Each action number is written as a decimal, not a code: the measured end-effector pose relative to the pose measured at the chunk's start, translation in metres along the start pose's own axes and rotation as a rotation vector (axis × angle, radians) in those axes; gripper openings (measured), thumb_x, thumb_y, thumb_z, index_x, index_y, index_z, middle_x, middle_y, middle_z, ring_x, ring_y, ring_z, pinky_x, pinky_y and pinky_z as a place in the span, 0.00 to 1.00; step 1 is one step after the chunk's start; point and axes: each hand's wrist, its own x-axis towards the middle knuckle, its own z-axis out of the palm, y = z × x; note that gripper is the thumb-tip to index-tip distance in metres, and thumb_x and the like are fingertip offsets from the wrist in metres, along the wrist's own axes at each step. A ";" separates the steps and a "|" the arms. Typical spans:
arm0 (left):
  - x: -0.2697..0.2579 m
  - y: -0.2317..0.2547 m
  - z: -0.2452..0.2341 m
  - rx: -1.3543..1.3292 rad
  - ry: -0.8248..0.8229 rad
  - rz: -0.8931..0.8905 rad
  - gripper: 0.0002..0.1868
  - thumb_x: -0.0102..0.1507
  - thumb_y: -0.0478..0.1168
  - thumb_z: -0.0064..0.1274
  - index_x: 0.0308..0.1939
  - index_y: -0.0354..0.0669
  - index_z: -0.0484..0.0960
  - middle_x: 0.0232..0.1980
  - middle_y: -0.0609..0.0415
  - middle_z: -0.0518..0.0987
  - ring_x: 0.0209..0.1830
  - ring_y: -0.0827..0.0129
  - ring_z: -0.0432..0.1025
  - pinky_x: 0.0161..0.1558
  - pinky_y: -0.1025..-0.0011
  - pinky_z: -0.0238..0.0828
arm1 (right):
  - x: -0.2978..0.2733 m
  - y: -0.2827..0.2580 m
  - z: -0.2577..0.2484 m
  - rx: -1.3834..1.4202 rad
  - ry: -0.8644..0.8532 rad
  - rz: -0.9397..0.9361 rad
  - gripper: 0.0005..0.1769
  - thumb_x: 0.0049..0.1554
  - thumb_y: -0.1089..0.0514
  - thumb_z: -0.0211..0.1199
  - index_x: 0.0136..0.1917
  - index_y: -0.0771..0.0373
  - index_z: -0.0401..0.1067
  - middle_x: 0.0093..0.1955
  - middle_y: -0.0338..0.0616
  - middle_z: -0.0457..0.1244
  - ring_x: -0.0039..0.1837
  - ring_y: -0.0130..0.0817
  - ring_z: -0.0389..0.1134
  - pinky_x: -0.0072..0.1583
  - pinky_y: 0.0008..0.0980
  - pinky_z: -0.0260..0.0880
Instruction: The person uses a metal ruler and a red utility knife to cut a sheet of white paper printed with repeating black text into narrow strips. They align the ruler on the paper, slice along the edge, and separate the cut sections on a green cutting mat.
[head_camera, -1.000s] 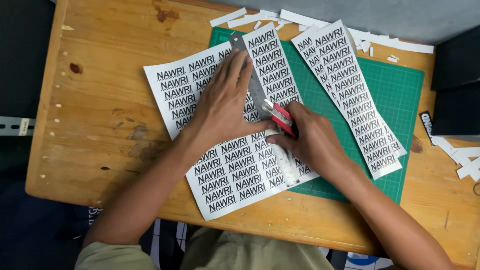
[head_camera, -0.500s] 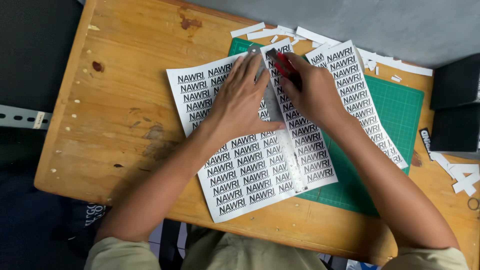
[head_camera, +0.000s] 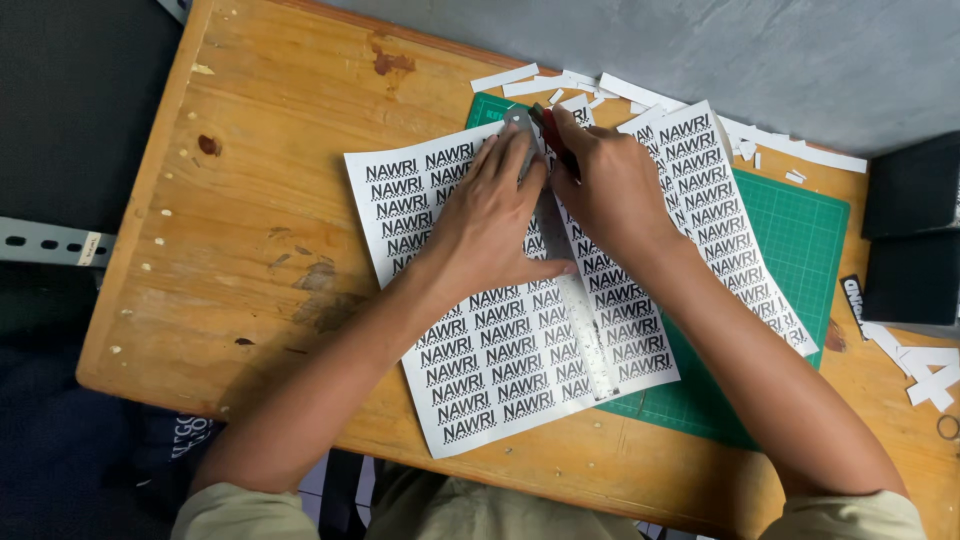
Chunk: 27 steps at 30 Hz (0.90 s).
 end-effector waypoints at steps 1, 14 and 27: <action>0.000 0.000 0.001 0.001 0.000 -0.001 0.68 0.54 0.81 0.77 0.72 0.22 0.73 0.82 0.19 0.63 0.89 0.26 0.54 0.90 0.40 0.48 | 0.001 -0.001 0.000 0.001 0.000 -0.001 0.27 0.65 0.63 0.64 0.77 0.67 0.75 0.40 0.60 0.73 0.34 0.65 0.70 0.33 0.57 0.65; 0.000 -0.002 0.002 -0.024 0.051 0.023 0.68 0.52 0.80 0.78 0.72 0.23 0.74 0.78 0.22 0.69 0.86 0.28 0.59 0.89 0.41 0.48 | 0.015 -0.006 -0.007 -0.129 -0.144 0.043 0.21 0.72 0.58 0.59 0.76 0.64 0.76 0.32 0.61 0.69 0.31 0.70 0.69 0.31 0.60 0.64; 0.000 -0.004 0.003 -0.040 0.048 0.025 0.70 0.52 0.79 0.79 0.73 0.21 0.72 0.79 0.23 0.70 0.87 0.30 0.59 0.89 0.41 0.47 | 0.005 -0.001 0.007 -0.141 -0.106 -0.003 0.26 0.73 0.56 0.60 0.81 0.66 0.71 0.40 0.60 0.70 0.35 0.70 0.70 0.33 0.63 0.66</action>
